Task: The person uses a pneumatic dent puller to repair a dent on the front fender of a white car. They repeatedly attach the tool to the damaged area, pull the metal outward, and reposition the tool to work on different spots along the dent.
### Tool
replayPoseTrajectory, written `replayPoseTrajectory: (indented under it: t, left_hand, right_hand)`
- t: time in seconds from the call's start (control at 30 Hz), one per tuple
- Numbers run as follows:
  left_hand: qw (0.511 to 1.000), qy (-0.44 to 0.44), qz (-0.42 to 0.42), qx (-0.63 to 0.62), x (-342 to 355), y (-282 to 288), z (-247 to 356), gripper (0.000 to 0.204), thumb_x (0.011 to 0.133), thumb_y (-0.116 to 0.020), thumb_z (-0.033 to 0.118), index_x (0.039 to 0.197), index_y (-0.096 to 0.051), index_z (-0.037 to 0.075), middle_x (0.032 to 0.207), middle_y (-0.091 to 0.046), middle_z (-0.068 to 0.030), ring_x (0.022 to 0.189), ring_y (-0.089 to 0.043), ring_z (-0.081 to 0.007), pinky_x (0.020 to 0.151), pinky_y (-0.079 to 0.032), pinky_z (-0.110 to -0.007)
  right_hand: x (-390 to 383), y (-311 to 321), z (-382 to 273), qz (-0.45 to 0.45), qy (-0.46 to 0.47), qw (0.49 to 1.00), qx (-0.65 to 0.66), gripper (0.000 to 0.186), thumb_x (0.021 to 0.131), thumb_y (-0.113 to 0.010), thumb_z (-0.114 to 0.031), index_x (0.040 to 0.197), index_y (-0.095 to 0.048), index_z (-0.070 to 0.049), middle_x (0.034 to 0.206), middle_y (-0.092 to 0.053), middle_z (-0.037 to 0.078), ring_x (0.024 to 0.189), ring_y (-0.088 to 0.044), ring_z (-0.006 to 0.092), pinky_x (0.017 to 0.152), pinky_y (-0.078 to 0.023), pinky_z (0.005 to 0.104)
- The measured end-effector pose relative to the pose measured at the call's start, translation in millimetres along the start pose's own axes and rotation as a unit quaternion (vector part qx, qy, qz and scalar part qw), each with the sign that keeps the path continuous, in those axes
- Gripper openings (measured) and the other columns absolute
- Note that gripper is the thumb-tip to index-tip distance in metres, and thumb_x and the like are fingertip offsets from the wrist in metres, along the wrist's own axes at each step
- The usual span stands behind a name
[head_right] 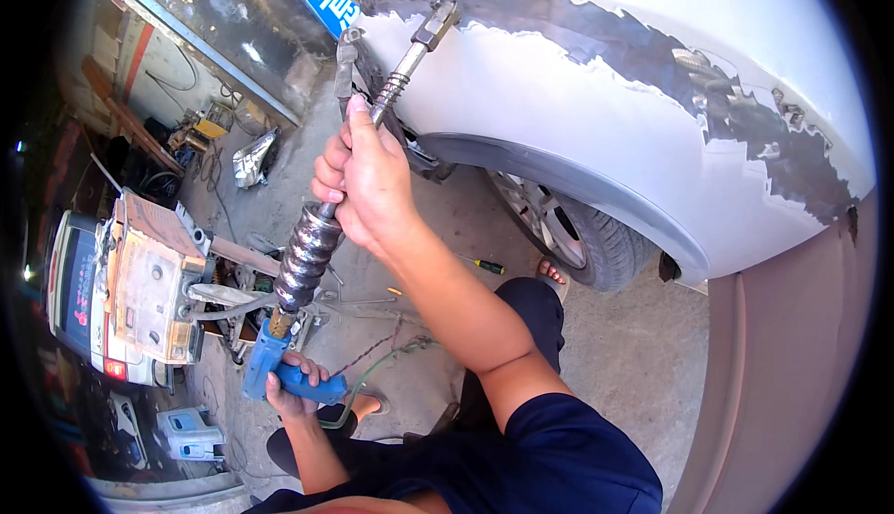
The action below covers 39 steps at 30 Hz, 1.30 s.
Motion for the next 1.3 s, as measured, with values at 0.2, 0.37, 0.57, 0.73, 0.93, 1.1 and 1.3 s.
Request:
replayPoseTrajectory:
  t: [0.2,0.37,0.57,0.73,0.93,1.1,1.3]
  left_hand:
    - [1.000,0.002,0.003,0.002,2,0,0,0.051,0.085,-0.060,0.051,0.095,-0.052,0.002,0.081,-0.055,-0.0112,0.061,-0.057,-0.0223,0.062,-0.049,-0.044]
    - [1.000,0.003,-0.002,-0.005,4,-1,2,0.051,0.085,-0.062,0.050,0.096,-0.053,0.002,0.081,-0.055,-0.0112,0.061,-0.057,-0.0225,0.063,-0.049,-0.044]
    - [1.000,0.018,-0.005,-0.005,3,0,-1,0.051,0.083,-0.063,0.050,0.097,-0.055,0.002,0.082,-0.056,-0.0116,0.063,-0.057,-0.0228,0.064,-0.049,-0.044]
    - [1.000,0.017,-0.014,-0.002,3,1,1,0.052,0.083,-0.064,0.051,0.098,-0.055,0.002,0.084,-0.056,-0.0119,0.064,-0.057,-0.0224,0.065,-0.049,-0.044]
    - [0.999,0.001,-0.024,0.034,-2,-2,7,0.052,0.083,-0.064,0.050,0.100,-0.055,0.002,0.089,-0.057,-0.0146,0.064,-0.057,-0.0219,0.068,-0.048,-0.043]
    - [0.999,-0.006,-0.033,0.041,-3,-2,13,0.050,0.084,-0.063,0.048,0.100,-0.055,0.001,0.090,-0.057,-0.0160,0.064,-0.057,-0.0218,0.068,-0.048,-0.043]
    - [0.999,-0.006,-0.033,0.038,-4,-5,16,0.050,0.085,-0.061,0.048,0.098,-0.054,0.001,0.091,-0.057,-0.0168,0.064,-0.057,-0.0218,0.067,-0.048,-0.043]
  right_hand:
    - [-1,6,-2,0.016,0.012,1.000,0.006,0.037,0.100,-0.044,-0.040,0.075,-0.035,-0.014,0.057,-0.022,-0.005,0.047,-0.021,0.0078,0.042,-0.021,0.0242]
    - [-3,5,-2,0.027,0.020,0.999,0.013,0.037,0.100,-0.045,-0.039,0.074,-0.035,-0.014,0.057,-0.022,-0.005,0.047,-0.021,0.0076,0.042,-0.021,0.0240]
    - [-3,5,-7,0.015,0.019,1.000,0.005,0.037,0.100,-0.045,-0.039,0.074,-0.035,-0.015,0.057,-0.022,-0.005,0.046,-0.021,0.0073,0.042,-0.021,0.0235]
    - [-1,10,-7,-0.006,0.016,1.000,0.013,0.036,0.100,-0.045,-0.040,0.077,-0.035,-0.013,0.058,-0.026,-0.002,0.047,-0.024,0.0090,0.042,-0.024,0.0255]
    - [-3,11,-9,-0.023,0.012,0.999,0.034,0.037,0.099,-0.046,-0.040,0.076,-0.035,-0.013,0.057,-0.025,-0.003,0.047,-0.023,0.0086,0.042,-0.023,0.0250]
    - [-3,6,-7,-0.025,0.007,0.999,0.024,0.040,0.099,-0.044,-0.043,0.071,-0.035,-0.016,0.056,-0.022,-0.006,0.045,-0.020,0.0063,0.041,-0.020,0.0225]
    - [-2,9,-8,-0.056,-0.011,0.997,0.049,0.038,0.100,-0.045,-0.041,0.075,-0.036,-0.014,0.056,-0.026,-0.003,0.047,-0.025,0.0087,0.043,-0.024,0.0250]
Point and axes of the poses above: each hand's wrist, its own x-axis towards the middle knuckle, its own y-axis out of the back of the hand, z = x × y, the point moved 3 cm from there along x, towards the middle knuckle
